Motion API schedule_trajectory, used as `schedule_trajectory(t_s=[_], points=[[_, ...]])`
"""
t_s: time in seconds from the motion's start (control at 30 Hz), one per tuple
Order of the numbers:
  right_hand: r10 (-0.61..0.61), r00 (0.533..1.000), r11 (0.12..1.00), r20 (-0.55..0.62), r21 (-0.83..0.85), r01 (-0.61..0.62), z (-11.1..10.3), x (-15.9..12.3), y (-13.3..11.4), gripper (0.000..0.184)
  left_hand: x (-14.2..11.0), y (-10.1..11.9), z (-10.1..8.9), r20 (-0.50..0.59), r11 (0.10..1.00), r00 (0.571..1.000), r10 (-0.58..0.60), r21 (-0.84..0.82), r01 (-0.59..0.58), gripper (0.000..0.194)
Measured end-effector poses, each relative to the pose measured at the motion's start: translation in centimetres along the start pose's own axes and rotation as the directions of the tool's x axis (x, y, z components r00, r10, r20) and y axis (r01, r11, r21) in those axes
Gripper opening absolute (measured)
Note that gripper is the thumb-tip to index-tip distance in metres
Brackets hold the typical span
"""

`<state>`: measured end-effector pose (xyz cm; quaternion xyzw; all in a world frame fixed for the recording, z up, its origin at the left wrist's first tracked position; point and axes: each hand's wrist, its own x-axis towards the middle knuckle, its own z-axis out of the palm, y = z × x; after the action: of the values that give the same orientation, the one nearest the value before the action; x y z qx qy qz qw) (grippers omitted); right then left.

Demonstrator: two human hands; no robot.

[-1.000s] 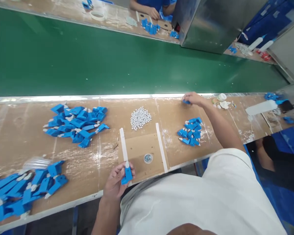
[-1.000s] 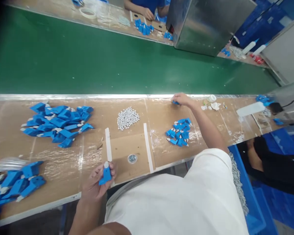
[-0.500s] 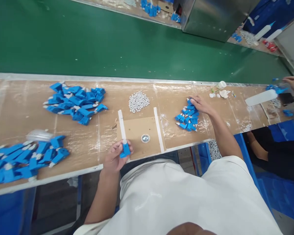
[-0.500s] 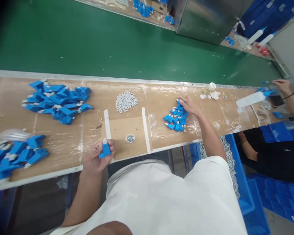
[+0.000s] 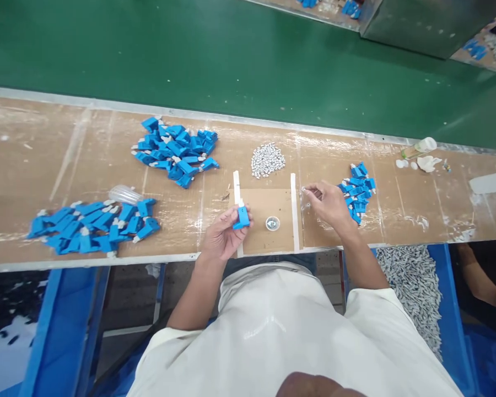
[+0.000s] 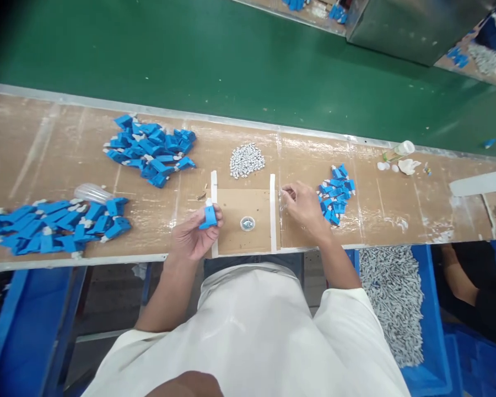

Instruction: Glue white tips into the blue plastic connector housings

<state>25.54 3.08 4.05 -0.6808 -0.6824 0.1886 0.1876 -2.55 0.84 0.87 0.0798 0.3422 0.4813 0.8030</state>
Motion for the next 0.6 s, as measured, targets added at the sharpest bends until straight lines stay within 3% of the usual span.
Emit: schedule_trajectory(t_s=[0.13, 0.23, 0.4, 0.6], points=[[-0.07, 0.997, 0.988, 0.029, 0.14, 0.065, 1.4, 0.2, -0.7, 0.017, 1.1, 0.3, 0.8, -0.015, 0.996, 0.996, -0.083, -0.036, 0.083, 0.013], [-0.094, 0.995, 0.978, -0.029, 0.187, 0.098, 3.3, 1.9, -1.1, 0.017, 1.9, 0.5, 1.3, -0.045, 0.991, 0.991, -0.124, -0.065, 0.121, 0.013], [-0.111, 0.987, 0.992, -0.112, 0.054, 0.118, 5.5, 6.5, -0.6, 0.019, 2.4, 0.7, 1.6, -0.074, 0.983, 0.982, -0.175, -0.078, 0.169, 0.013], [-0.218, 0.976, 0.975, -0.02, -0.055, 0.216, 5.4, 8.9, -0.1, 0.024, 2.5, 0.4, 1.5, -0.068, 0.982, 0.982, -0.173, -0.084, 0.168, 0.01]])
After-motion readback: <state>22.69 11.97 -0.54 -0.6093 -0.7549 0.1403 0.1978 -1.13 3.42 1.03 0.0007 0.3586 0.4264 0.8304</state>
